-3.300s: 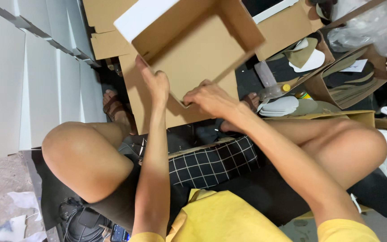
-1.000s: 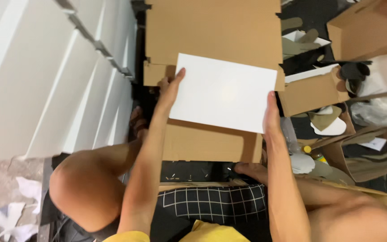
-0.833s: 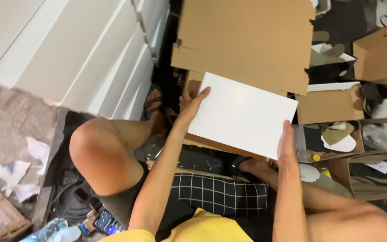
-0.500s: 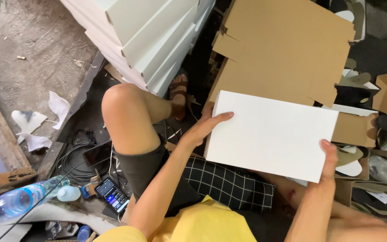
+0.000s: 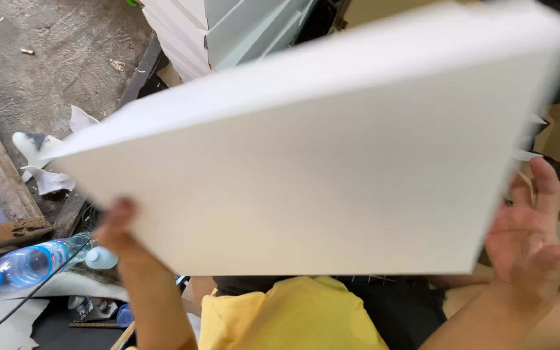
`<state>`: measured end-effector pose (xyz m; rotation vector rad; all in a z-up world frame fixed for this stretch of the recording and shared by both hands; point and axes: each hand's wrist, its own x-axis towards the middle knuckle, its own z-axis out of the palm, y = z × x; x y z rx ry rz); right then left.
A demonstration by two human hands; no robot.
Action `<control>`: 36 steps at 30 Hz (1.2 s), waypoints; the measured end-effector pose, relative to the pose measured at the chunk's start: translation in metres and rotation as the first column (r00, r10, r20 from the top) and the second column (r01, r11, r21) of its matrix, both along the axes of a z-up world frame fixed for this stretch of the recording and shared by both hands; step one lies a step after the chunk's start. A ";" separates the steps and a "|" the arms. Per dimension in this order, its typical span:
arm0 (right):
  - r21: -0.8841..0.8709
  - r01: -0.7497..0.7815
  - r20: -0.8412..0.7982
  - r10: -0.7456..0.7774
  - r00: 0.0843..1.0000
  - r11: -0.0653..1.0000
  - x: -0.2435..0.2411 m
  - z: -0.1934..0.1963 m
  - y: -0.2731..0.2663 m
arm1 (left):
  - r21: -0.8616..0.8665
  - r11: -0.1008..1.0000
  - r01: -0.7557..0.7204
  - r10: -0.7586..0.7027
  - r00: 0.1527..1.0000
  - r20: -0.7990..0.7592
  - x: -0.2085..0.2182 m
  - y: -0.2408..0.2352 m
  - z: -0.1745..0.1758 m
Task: The person assembles a cardboard box by folding the flaps and securing them with white tape. They work on the box while sitting on the floor, folding the sides and taping the seams to form the box structure.
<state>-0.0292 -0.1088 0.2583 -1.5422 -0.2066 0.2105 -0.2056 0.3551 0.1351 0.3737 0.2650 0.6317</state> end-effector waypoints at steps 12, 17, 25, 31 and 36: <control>0.033 0.121 -0.186 -0.112 0.976 0.992 -0.001 -0.050 -0.016 | 0.114 0.844 -0.524 0.504 0.703 -0.501 0.044 0.086 -0.060; 0.022 0.183 -0.225 -0.173 0.959 0.983 0.000 -0.079 -0.037 | 0.107 0.847 -0.521 0.486 0.678 -0.551 0.102 0.134 -0.142; 0.013 0.265 -0.304 -0.249 0.920 0.964 -0.008 -0.120 -0.061 | 0.029 0.932 -0.361 0.209 0.471 -0.857 0.169 0.177 -0.187; -0.042 0.313 -0.374 -0.306 0.876 0.949 -0.012 -0.147 -0.077 | 0.084 0.996 -0.040 0.093 0.369 -0.925 0.184 0.222 -0.222; 0.105 0.266 -0.417 -0.201 0.886 0.958 0.001 -0.161 -0.066 | 0.319 0.939 -0.126 0.338 0.490 -0.803 0.203 0.242 -0.246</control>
